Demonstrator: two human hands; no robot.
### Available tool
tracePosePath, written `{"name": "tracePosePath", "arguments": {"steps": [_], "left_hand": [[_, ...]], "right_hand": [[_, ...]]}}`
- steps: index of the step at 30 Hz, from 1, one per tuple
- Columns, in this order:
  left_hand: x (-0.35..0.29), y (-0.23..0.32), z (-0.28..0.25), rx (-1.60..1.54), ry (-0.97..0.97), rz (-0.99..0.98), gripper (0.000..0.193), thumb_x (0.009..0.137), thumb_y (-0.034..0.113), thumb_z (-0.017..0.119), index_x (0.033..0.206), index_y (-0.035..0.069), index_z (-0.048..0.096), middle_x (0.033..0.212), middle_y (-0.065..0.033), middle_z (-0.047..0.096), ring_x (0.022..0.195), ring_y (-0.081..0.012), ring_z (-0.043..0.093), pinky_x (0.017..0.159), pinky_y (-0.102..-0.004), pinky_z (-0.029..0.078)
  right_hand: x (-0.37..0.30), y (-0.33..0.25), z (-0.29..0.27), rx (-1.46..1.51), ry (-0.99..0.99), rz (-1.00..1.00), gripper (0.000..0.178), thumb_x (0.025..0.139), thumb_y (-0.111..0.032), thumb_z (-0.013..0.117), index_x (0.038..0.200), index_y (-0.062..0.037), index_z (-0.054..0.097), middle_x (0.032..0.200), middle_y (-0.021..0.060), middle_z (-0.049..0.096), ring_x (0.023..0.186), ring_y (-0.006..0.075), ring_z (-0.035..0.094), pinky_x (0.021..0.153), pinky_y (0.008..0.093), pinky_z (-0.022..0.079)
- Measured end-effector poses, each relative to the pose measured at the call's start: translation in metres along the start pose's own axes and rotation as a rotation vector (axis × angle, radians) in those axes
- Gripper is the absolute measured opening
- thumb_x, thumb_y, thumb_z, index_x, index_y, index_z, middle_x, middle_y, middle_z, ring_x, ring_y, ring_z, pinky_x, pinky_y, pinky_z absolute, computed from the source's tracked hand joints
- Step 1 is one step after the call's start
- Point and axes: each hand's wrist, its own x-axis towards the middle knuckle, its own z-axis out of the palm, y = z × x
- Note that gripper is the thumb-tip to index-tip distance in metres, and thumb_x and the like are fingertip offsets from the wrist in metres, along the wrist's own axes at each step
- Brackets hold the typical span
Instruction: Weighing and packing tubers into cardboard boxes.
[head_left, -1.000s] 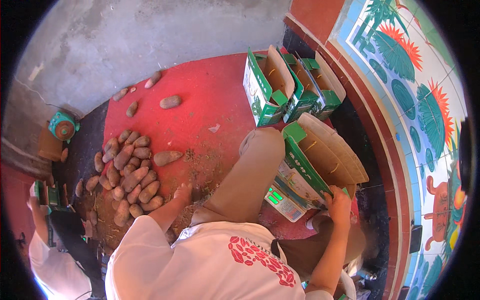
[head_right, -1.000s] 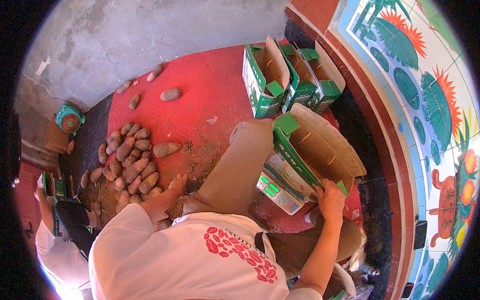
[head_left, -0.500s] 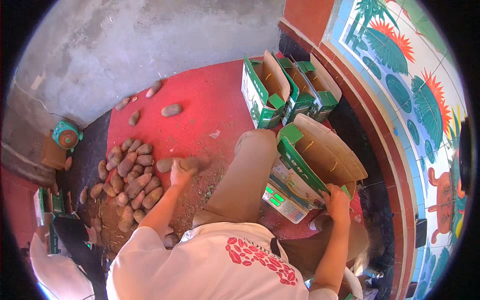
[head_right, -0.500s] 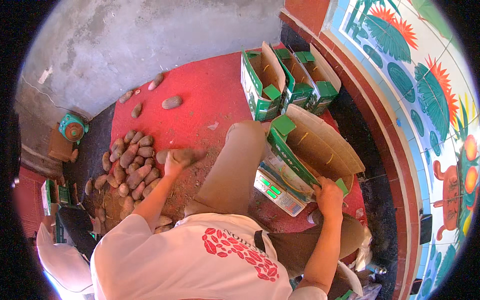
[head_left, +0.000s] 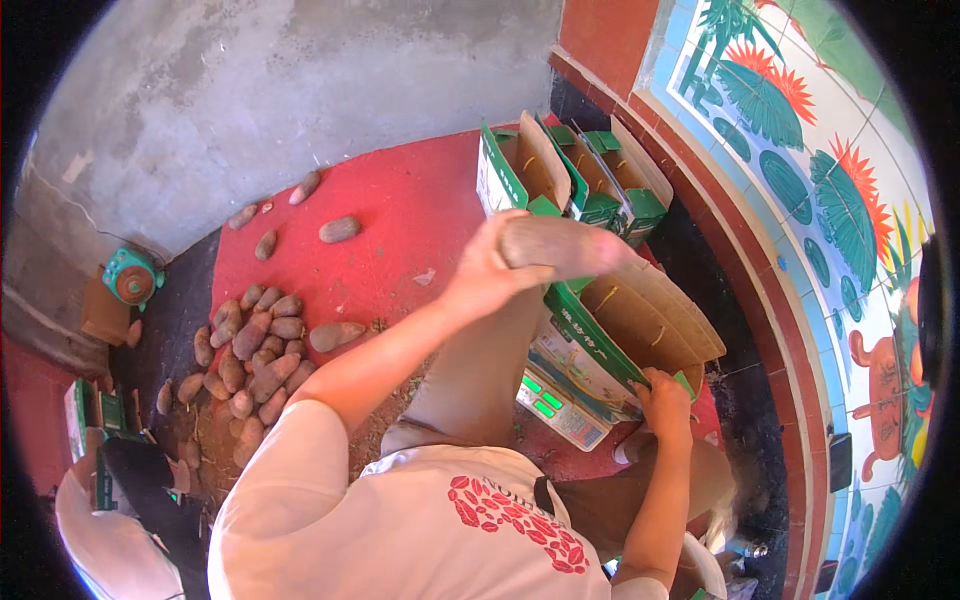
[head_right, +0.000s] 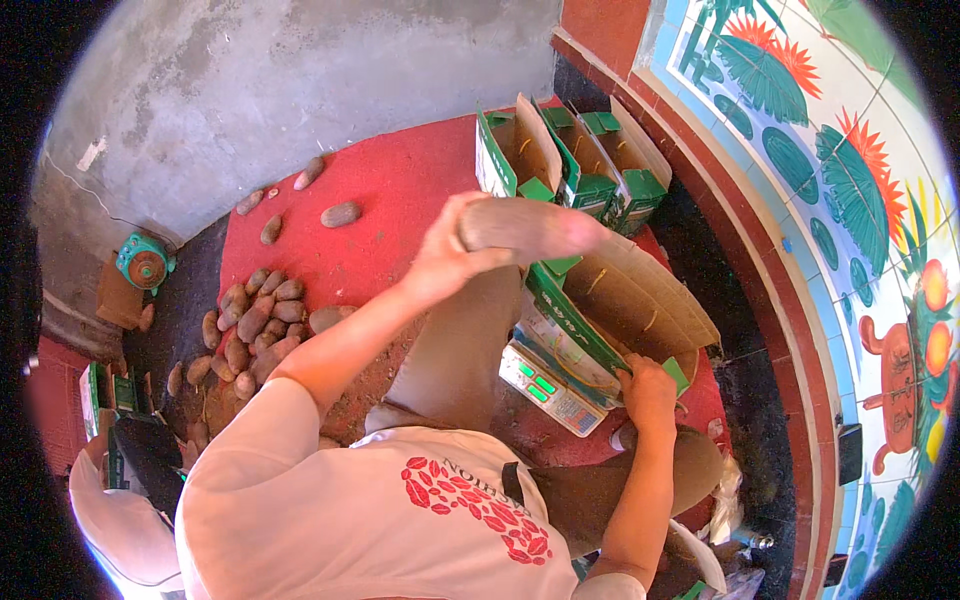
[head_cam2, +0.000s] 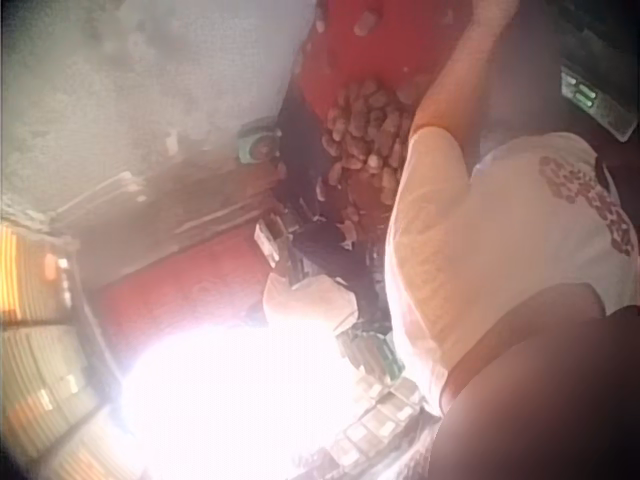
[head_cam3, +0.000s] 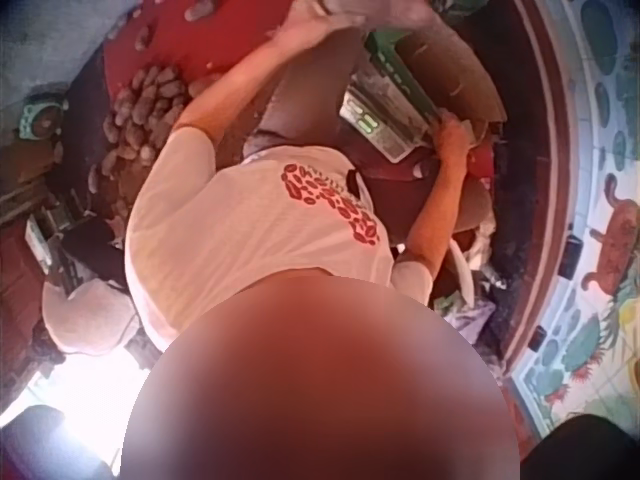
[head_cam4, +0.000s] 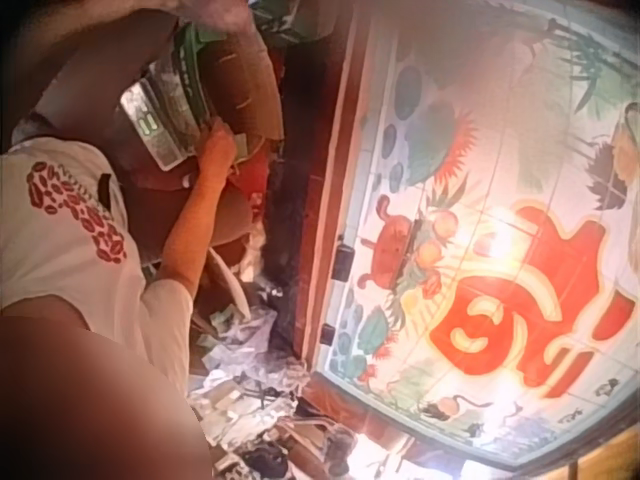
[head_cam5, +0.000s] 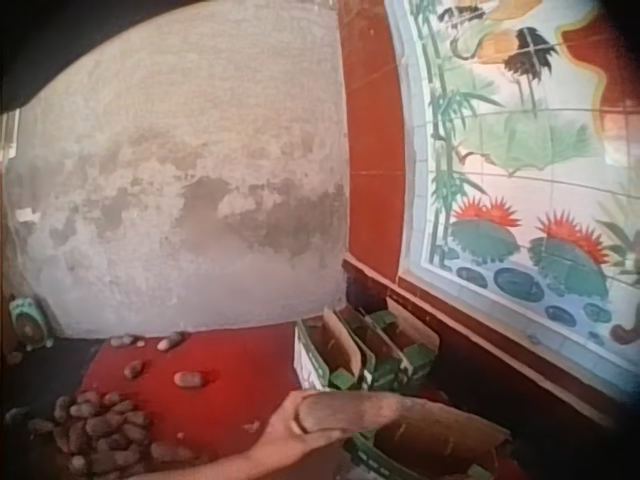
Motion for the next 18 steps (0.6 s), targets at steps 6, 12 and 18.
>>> {"name": "tracePosePath", "arguments": {"steps": [6,12,18], "left_hand": [[0.019,-0.026,0.078,0.360,-0.216,0.271,0.071,0.060,0.021,0.080,0.121,0.008,0.046,0.121,-0.0134,0.050,0.112,-0.0255,0.050,0.096,-0.0354,0.040],[0.015,-0.040,0.123,0.561,-0.480,0.140,0.071,0.058,0.026,0.076,0.120,0.008,0.046,0.111,-0.0183,0.050,0.105,-0.0358,0.051,0.089,-0.0403,0.043],[0.003,-0.065,0.154,0.643,-0.706,0.135,0.069,0.056,0.024,0.075,0.116,0.007,0.047,0.105,-0.0184,0.051,0.094,-0.0365,0.056,0.080,-0.0440,0.046]], "right_hand": [[-0.001,0.004,0.006,-0.007,0.036,-0.039,0.017,0.076,-0.015,0.064,0.089,-0.0041,0.059,0.083,0.0167,0.061,0.081,0.0344,0.060,0.068,0.0433,0.048],[-0.002,0.006,0.008,-0.005,0.056,-0.048,0.016,0.076,-0.014,0.064,0.087,-0.0038,0.059,0.082,0.0170,0.061,0.080,0.0345,0.060,0.068,0.0434,0.048],[-0.001,0.004,0.003,0.003,0.030,-0.059,0.014,0.076,-0.014,0.063,0.085,-0.0034,0.059,0.083,0.0156,0.062,0.081,0.0336,0.060,0.069,0.0427,0.048]]}}
